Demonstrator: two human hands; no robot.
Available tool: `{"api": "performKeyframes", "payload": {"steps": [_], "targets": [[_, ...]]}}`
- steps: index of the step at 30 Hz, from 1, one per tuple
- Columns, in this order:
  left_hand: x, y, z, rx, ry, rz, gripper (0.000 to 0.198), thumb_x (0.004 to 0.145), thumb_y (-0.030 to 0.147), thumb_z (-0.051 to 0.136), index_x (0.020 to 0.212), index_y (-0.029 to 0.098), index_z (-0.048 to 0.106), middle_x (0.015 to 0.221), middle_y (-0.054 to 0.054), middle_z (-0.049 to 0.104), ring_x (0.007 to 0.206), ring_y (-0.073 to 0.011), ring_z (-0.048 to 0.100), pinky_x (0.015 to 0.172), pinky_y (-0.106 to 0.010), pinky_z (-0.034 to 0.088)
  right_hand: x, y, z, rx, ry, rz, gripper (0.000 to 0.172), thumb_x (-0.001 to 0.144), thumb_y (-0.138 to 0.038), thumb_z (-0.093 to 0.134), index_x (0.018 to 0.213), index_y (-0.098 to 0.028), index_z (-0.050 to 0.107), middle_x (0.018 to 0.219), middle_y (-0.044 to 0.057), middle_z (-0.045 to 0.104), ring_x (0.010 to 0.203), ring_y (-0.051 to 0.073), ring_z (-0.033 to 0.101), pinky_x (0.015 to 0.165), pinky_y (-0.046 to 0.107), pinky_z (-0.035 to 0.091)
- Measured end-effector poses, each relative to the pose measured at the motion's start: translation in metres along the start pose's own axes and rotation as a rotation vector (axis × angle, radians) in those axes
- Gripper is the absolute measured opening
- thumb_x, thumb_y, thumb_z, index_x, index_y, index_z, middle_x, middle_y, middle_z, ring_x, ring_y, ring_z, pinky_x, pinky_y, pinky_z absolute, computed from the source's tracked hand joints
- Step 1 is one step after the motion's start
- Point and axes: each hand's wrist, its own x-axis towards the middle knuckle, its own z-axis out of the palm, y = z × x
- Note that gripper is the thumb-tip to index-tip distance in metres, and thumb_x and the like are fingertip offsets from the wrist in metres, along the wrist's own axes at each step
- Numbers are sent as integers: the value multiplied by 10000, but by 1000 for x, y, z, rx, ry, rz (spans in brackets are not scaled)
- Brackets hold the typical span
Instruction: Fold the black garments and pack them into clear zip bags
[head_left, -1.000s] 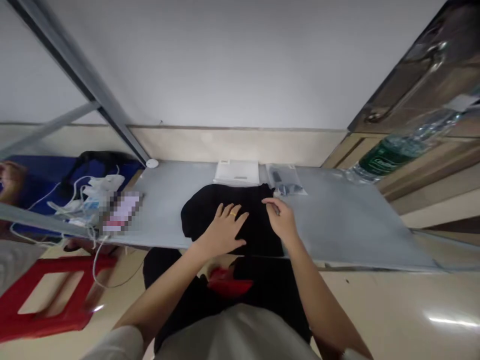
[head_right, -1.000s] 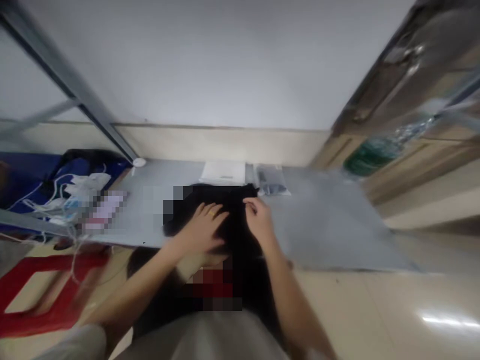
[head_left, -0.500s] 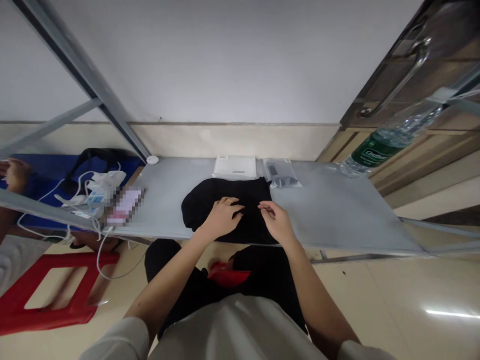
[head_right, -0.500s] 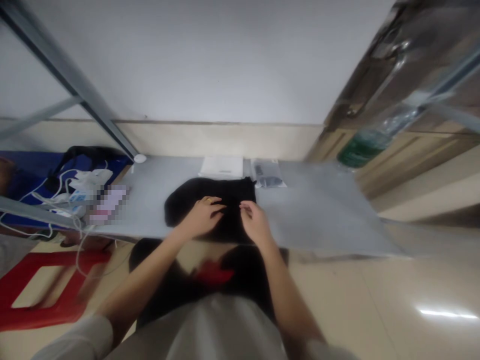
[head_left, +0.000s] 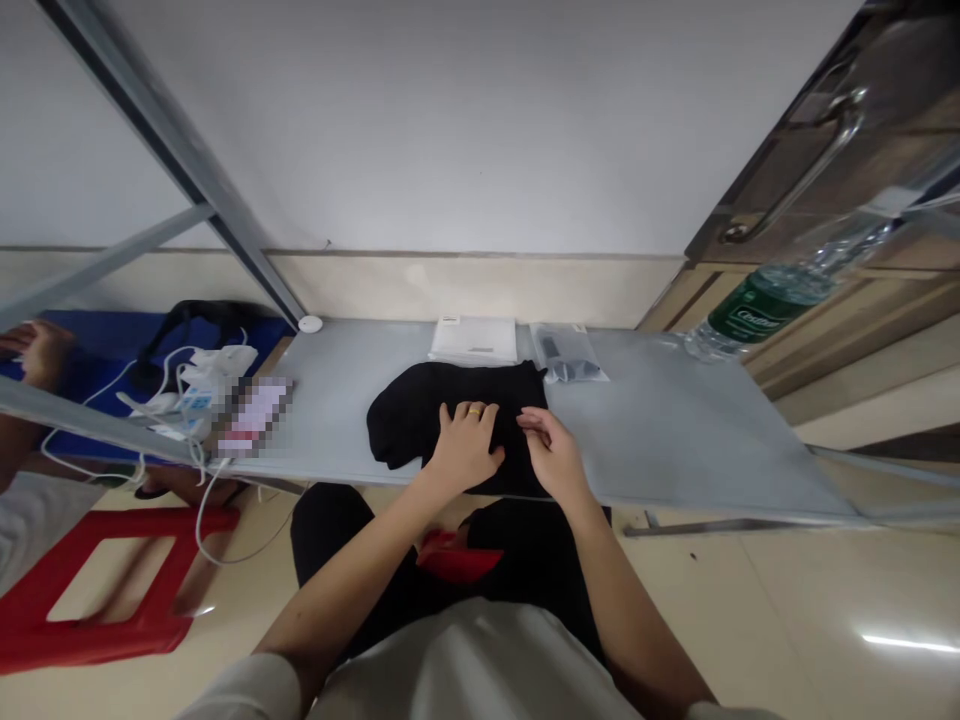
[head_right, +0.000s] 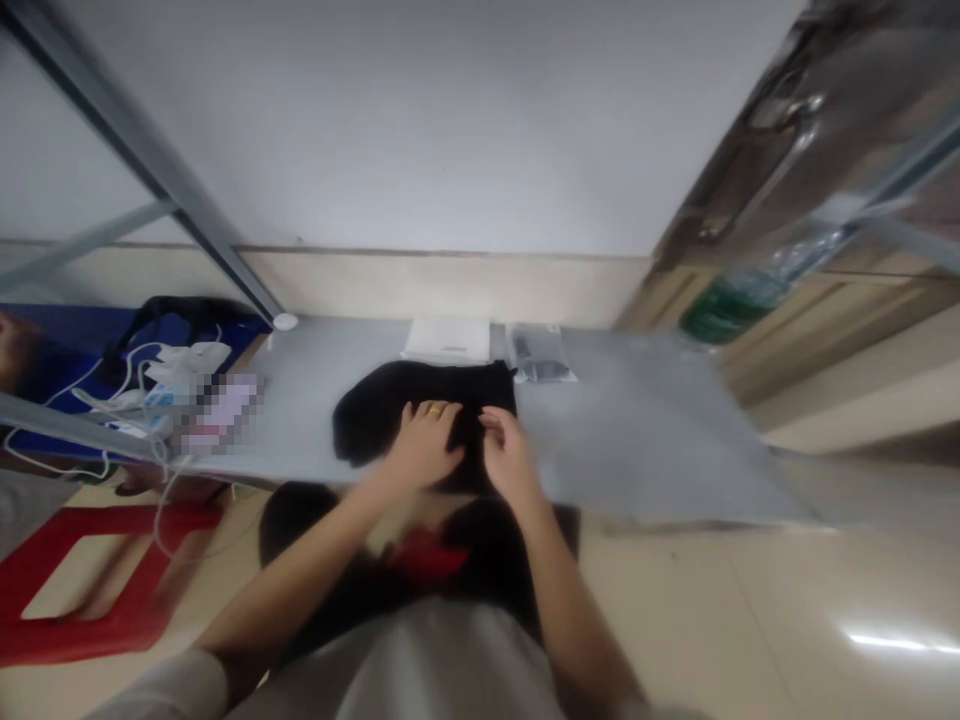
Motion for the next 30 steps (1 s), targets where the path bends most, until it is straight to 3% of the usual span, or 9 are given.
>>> {"api": "performKeyframes", "payload": {"steps": [5,14,18,22,24,26,28,30], "targets": [[2,1,-5,50,-114,45,737,833,353,676,1497,161,420,1538,-212,465,1395,-426,403,1116,-771,272,-3,-3,-2,-11,9,-18,310,853,-234,548,1147,-255,642,1114,86,753,1076,231,721,1035,481,557],[7,-12,-13,-62,-138,47,495,912,350,606,1392,233,583,1528,-130,515,1389,-369,439,1107,-672,383,2,-3,-4,17,-7,93,291,830,-252,559,1110,-250,638,1110,80,758,1083,228,722,1064,473,534],[10,-15,-14,-134,-114,13,411,920,286,567,1318,253,662,1506,-112,556,1389,-369,453,1110,-713,352,4,0,-2,10,-22,117,283,841,-259,558,1113,-254,636,1121,75,756,1091,223,723,1065,462,533],[11,-12,-16,-244,-54,-55,297,968,279,510,1162,274,735,1392,-73,663,1348,-341,522,1140,-776,240,6,1,-2,-24,-39,120,277,848,-257,567,1114,-257,642,1105,65,758,1061,218,730,1037,445,549],[13,-13,-17,-256,13,-61,298,1004,276,468,1155,232,722,1239,-90,738,1200,-304,636,1168,-733,238,8,0,-1,-49,-38,129,270,853,-254,574,1113,-254,645,1096,68,757,1041,220,732,1019,446,558],[17,-17,-19,-255,84,-78,315,1034,279,422,1178,189,688,1070,-107,770,1009,-269,708,1137,-616,367,11,-3,1,-88,-43,157,273,862,-268,596,1129,-249,647,1098,80,754,1040,229,732,1006,454,562],[23,-25,-25,-281,151,-119,324,1052,296,382,1152,169,663,923,-110,754,855,-254,718,980,-473,505,17,-8,5,-136,-66,195,332,859,-307,647,1184,-237,643,1130,107,747,1058,251,729,1006,478,557],[31,-35,-36,-357,221,-138,320,1057,323,367,1072,175,650,810,-87,708,763,-240,693,823,-378,532,26,-12,8,-162,-109,212,461,828,-364,725,1258,-228,630,1193,128,736,1115,280,713,1035,513,532]]}}
